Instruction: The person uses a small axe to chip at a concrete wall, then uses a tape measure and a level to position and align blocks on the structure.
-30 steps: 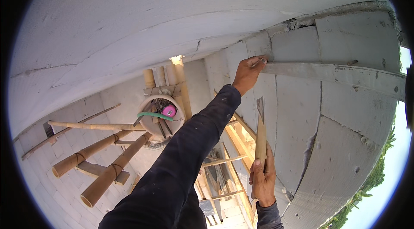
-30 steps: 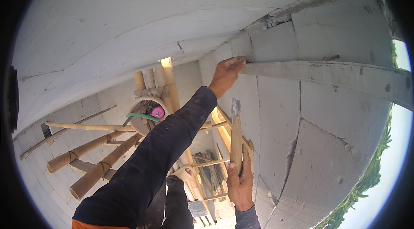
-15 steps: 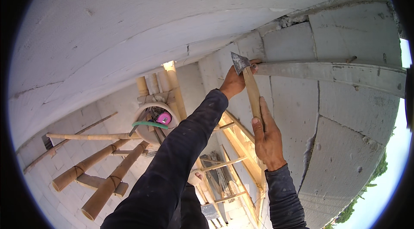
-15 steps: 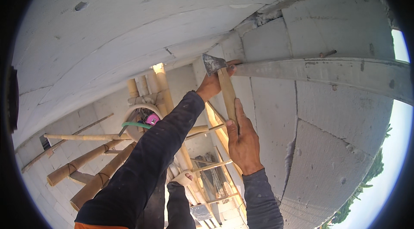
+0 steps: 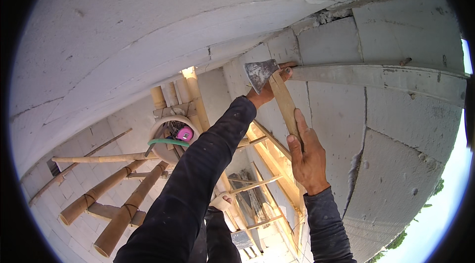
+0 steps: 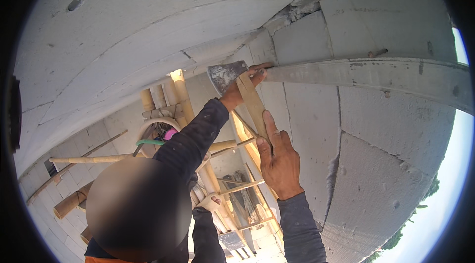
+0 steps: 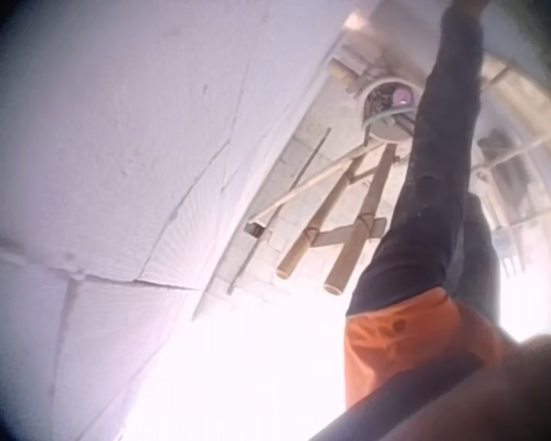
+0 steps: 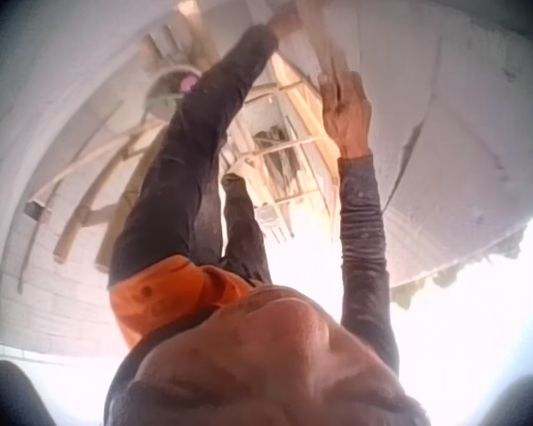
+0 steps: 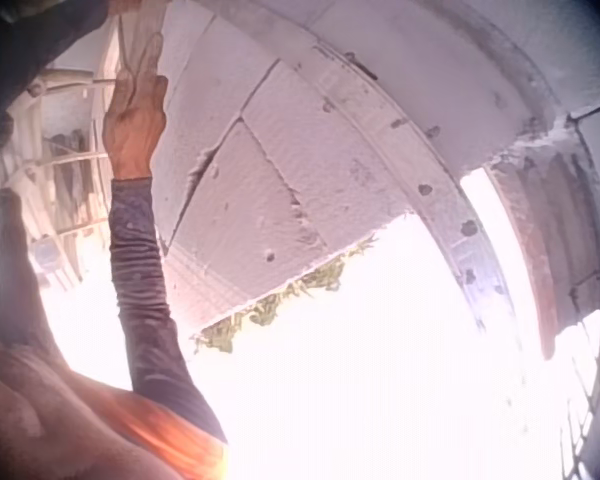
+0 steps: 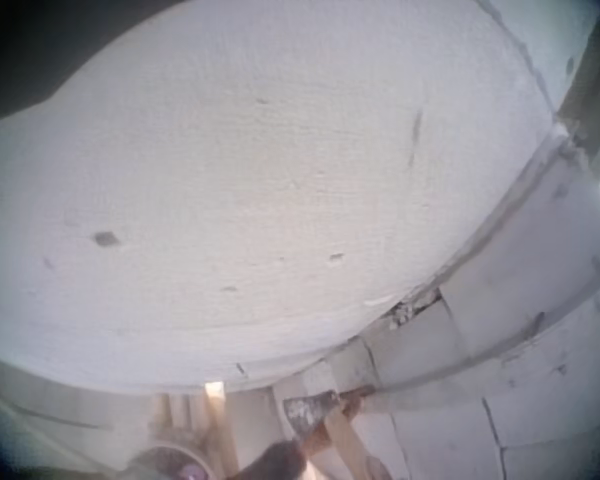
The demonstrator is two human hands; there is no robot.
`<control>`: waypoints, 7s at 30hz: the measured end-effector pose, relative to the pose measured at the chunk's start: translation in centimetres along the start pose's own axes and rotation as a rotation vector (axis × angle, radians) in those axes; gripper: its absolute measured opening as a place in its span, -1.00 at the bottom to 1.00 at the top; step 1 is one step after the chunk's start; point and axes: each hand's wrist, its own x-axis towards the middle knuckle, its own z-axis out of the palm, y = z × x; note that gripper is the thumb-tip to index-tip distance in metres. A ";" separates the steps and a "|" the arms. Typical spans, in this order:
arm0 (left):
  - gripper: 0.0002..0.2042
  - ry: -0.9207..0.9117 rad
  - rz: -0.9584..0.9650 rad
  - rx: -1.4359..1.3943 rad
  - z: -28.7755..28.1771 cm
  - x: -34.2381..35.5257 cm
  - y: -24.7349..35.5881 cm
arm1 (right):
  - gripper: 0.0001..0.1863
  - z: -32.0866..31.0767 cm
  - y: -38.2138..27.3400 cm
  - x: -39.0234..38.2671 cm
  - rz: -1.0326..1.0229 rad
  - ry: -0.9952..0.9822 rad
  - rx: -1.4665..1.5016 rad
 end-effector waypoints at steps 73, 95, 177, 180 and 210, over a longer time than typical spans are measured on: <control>-0.43 0.006 0.136 0.094 1.7 -0.7 -1.1 | -0.39 2.4 1.6 0.1 0.098 0.091 -0.040; -0.28 0.139 0.133 0.339 0.6 -0.4 -2.9 | -0.36 2.5 2.9 0.7 0.078 0.095 0.026; -0.70 -0.150 -0.879 -0.469 -1.5 1.3 3.1 | -0.39 2.9 8.1 -7.0 0.204 0.081 0.135; -0.70 -0.213 -0.791 -0.375 -2.3 1.8 3.0 | -0.40 3.0 8.1 -5.7 0.139 0.090 0.113; -0.87 -0.188 -0.784 -0.525 -3.2 2.6 1.3 | -0.38 3.8 7.6 -1.3 0.124 0.081 0.224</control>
